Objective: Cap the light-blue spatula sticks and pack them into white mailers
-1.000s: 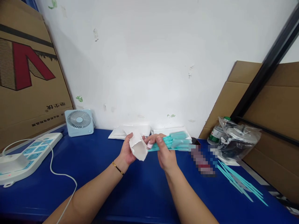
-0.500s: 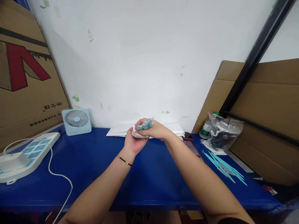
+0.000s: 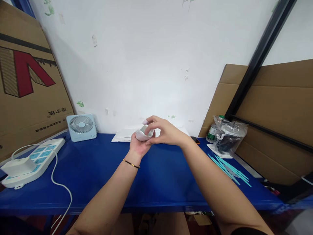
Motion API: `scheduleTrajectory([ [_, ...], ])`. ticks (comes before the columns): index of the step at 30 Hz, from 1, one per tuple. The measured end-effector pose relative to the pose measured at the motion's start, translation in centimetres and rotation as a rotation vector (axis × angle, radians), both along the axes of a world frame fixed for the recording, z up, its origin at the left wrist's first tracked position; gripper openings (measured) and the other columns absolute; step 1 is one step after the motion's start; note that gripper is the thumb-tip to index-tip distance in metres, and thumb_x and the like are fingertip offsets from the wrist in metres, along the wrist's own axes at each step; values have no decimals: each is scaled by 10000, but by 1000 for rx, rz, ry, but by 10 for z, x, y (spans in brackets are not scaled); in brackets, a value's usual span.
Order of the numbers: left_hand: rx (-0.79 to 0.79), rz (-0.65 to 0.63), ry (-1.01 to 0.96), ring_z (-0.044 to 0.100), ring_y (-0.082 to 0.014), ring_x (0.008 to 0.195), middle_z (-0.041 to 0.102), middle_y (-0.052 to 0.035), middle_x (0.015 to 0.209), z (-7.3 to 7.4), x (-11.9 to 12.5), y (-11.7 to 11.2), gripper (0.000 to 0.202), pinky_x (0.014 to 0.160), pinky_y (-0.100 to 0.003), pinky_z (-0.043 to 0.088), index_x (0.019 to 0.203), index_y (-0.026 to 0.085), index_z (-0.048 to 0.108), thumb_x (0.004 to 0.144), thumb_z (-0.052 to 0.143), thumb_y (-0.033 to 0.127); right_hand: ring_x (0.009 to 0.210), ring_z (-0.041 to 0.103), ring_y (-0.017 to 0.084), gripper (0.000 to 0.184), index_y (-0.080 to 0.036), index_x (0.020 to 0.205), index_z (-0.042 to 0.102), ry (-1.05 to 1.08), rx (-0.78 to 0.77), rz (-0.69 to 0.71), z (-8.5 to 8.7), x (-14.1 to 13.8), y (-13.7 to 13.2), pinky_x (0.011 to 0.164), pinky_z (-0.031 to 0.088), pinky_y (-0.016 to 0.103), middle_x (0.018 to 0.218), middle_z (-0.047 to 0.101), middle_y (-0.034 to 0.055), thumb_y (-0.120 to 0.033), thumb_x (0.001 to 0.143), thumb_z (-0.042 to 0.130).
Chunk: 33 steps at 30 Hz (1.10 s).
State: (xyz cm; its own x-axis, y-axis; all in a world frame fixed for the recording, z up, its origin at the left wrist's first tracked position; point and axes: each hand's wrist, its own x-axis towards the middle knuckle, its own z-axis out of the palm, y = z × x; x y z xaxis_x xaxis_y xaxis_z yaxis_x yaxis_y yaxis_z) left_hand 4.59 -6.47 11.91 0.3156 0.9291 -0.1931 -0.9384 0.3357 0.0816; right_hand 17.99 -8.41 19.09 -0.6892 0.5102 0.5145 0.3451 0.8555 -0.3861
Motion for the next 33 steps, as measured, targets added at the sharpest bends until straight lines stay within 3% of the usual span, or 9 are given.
scheduleTrajectory([
  [3,47,-13,10,615,-268,869,608,-126,968,-6,-4,-3,317,594,-345,539,978,151,569,809,369,329,995,549,208,115,-208,772,660,-18,68,-25,-3,1,-5,863,455,377,1104,560,63,-319,787,633],
  [11,19,-51,-29,618,-303,972,631,-141,1043,-26,-13,-3,411,712,-448,547,1062,142,541,676,401,129,902,553,171,162,-198,919,587,274,-32,-137,-29,-12,4,805,455,312,982,571,53,-341,853,548],
  [15,77,-54,-26,613,-308,986,635,-140,1029,-33,-11,-1,414,745,-463,536,1049,140,551,658,412,134,940,544,193,289,-222,1065,562,394,123,-318,-47,-21,6,839,448,345,1091,546,75,-346,807,602],
  [17,69,-57,-15,620,-307,949,638,-138,990,-37,-12,1,373,742,-466,532,1030,136,556,682,424,168,1044,523,228,416,-239,1144,548,361,176,-288,-52,-19,2,893,428,372,1192,519,93,-380,765,643],
  [20,29,-42,41,628,-304,863,632,-133,924,-43,-14,3,322,715,-465,529,996,130,561,727,458,276,1010,565,238,692,-268,1278,467,172,64,-165,-55,-12,-6,887,434,384,1112,602,75,-410,657,739],
  [24,0,6,144,625,-268,767,621,-122,898,-46,-15,1,373,654,-408,531,1012,125,564,774,444,385,869,608,194,425,-273,1124,601,53,-130,-109,-62,-5,-11,789,474,342,859,660,18,-366,720,695],
  [28,-1,-19,95,612,-239,692,606,-105,842,-47,-13,-3,349,598,-377,520,977,132,569,788,429,390,823,625,165,421,-252,1197,543,202,-310,-102,-76,-6,-8,718,504,295,932,645,31,-354,796,618],
  [31,-18,-24,25,592,-204,644,595,-87,809,-51,-11,-2,314,577,-344,510,944,141,568,792,424,375,806,637,155,389,-259,1168,554,386,-142,-264,-90,-8,-6,708,517,299,1113,578,67,-348,795,621],
  [33,-31,-18,36,591,-206,647,595,-87,798,-54,-11,1,311,568,-339,506,929,139,570,794,418,373,863,631,181,247,-249,1019,642,338,72,-321,-97,-9,-6,760,508,328,1114,581,80,-363,802,613],
])
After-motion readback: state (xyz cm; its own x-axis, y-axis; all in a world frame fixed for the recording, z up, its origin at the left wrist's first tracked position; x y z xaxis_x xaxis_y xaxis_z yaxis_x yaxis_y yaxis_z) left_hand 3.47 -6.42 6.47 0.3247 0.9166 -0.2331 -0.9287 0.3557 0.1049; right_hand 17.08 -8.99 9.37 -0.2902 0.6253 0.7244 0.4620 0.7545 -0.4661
